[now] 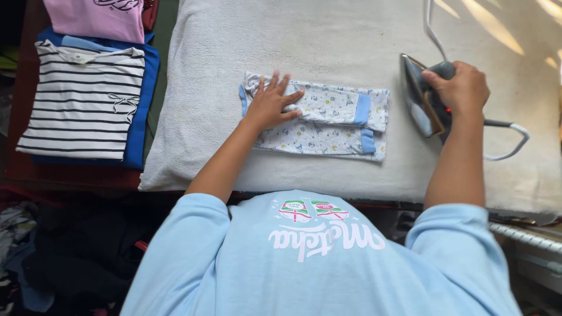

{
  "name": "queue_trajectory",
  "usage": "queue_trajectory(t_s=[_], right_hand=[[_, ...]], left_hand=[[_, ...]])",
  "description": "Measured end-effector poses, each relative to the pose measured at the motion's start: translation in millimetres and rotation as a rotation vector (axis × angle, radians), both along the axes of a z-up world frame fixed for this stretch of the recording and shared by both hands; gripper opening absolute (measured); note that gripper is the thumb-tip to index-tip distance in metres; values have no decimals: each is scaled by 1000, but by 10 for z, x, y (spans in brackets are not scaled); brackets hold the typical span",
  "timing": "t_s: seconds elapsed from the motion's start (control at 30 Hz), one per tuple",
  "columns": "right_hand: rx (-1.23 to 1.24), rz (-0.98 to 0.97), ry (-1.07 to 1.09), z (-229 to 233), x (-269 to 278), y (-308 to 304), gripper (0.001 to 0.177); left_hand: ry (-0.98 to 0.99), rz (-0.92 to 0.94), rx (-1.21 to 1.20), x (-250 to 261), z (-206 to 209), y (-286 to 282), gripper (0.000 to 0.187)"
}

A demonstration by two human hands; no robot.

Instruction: Iron and fold pieces of clothing on a covered surface.

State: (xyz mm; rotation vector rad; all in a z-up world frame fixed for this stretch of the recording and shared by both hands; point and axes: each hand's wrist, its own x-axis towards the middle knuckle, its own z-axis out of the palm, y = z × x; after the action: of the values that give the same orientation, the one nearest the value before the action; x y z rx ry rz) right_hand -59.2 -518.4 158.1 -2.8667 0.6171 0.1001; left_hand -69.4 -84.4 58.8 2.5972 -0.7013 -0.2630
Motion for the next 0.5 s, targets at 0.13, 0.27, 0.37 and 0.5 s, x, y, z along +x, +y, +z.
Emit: queue_trajectory(t_s=[0.13, 0.27, 0.37, 0.5], right_hand=[[41, 233, -13, 464, 55, 915, 50], [28, 530, 282, 261, 74, 1905, 52], [-62, 679, 267, 70, 198, 2345, 56], [-37, 690, 161, -63, 400, 2763, 57]], left_hand=[[-205, 68, -169, 222, -132, 275, 54], [-278, 458, -93, 310, -452, 572, 31], [-222, 572, -90, 329, -565, 771, 25], [-389, 554, -188, 387, -937, 831, 42]])
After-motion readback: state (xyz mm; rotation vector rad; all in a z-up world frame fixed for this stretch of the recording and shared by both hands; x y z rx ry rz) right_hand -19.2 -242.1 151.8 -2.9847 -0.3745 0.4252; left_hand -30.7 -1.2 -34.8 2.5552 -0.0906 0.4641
